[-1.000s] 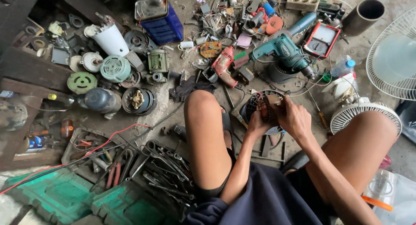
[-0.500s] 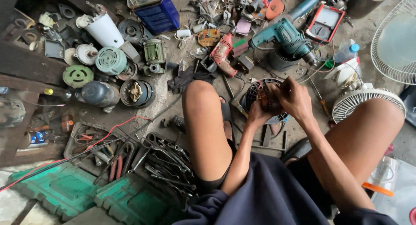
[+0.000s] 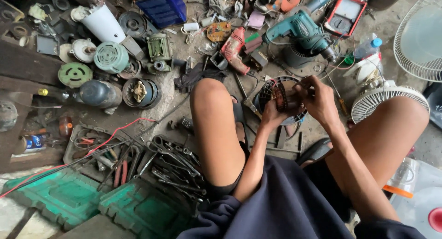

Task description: Repairing the copper windings of an electric motor stator by manually arranging and securing the wires.

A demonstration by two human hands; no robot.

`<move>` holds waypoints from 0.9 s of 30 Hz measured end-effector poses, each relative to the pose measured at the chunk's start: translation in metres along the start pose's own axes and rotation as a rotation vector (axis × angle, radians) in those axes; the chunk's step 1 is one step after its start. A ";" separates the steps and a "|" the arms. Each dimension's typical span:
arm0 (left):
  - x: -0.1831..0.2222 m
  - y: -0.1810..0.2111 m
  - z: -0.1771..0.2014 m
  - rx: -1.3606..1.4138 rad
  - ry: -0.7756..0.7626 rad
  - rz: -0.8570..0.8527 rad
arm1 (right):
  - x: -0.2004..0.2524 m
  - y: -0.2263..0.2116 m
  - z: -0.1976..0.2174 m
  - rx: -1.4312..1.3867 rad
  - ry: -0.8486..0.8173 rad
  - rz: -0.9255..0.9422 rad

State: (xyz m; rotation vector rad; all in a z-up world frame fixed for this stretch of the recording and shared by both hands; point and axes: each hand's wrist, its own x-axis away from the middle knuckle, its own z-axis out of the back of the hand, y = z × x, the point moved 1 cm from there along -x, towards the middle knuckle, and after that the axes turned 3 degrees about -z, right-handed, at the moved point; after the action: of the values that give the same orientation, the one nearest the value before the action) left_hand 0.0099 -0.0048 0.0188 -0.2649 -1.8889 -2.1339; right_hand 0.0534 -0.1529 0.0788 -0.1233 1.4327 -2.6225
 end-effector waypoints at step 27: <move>-0.001 -0.024 -0.002 -0.100 0.000 0.017 | 0.015 -0.008 -0.013 0.470 -0.005 -0.051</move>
State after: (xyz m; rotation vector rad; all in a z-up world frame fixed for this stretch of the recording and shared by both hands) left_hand 0.0031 -0.0039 -0.0044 -0.3006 -1.7760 -2.2197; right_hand 0.0364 -0.1404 0.0780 -0.1113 0.7856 -2.9120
